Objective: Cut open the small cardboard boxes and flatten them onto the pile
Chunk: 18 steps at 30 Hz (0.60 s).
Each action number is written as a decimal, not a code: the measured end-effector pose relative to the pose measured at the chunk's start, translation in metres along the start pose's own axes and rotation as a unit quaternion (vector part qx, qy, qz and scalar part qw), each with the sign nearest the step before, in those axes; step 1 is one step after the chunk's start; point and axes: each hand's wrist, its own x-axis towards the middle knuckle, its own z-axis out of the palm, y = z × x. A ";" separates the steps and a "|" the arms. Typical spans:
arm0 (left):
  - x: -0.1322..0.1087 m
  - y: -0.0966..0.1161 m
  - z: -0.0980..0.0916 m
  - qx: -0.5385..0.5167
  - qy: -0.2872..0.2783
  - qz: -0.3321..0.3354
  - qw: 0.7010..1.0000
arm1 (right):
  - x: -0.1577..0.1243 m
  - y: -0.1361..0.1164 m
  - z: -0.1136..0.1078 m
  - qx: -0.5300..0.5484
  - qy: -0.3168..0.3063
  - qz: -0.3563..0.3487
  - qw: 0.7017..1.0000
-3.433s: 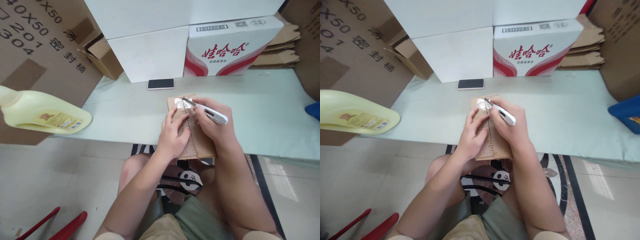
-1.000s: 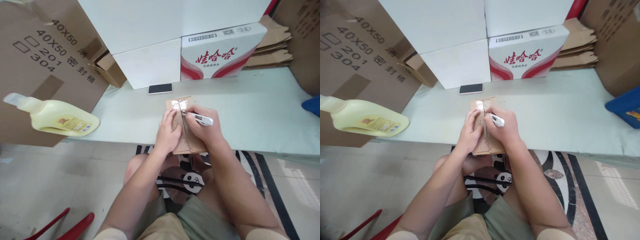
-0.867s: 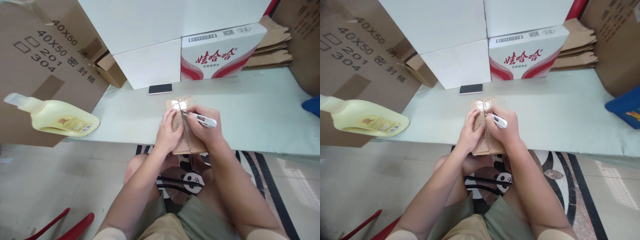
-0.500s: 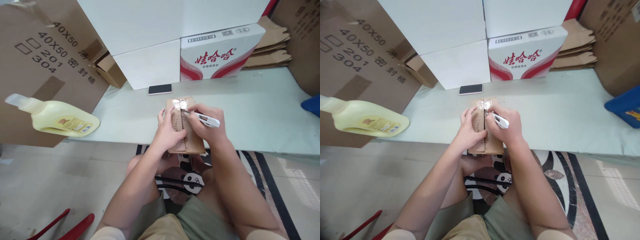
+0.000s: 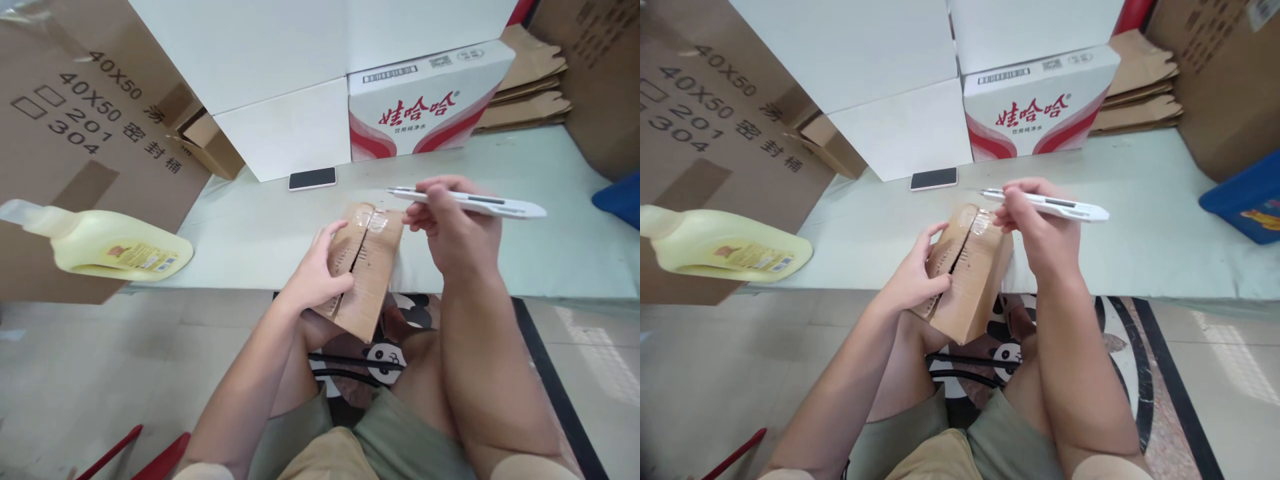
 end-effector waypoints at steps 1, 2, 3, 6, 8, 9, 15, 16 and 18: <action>-0.001 0.001 0.000 0.013 -0.019 0.011 1.000 | 0.001 -0.001 -0.001 0.000 -0.008 0.007 1.000; -0.002 0.002 0.001 0.028 -0.033 0.020 0.999 | 0.002 -0.001 -0.002 -0.004 -0.014 0.010 1.000; -0.002 0.003 0.002 0.041 -0.042 0.027 0.998 | 0.003 -0.002 -0.003 -0.015 -0.015 0.011 1.000; -0.002 0.005 0.006 0.058 -0.054 0.032 0.996 | 0.004 -0.001 -0.005 -0.078 0.009 -0.005 0.997; -0.002 0.006 0.007 0.056 -0.055 0.033 0.996 | 0.005 0.000 -0.007 -0.111 0.027 -0.017 0.993; -0.001 0.007 0.007 0.054 -0.054 0.032 0.997 | 0.005 0.000 -0.008 -0.118 0.030 -0.014 0.992; -0.001 0.006 0.007 0.052 -0.049 0.023 0.997 | 0.009 0.007 -0.011 -0.205 0.013 0.027 0.978; -0.001 0.006 0.007 0.049 -0.046 0.024 0.997 | 0.009 0.009 -0.011 -0.221 0.016 0.026 0.975; -0.001 0.004 0.008 0.044 -0.041 0.027 0.998 | 0.010 0.013 -0.011 -0.238 0.021 0.018 0.971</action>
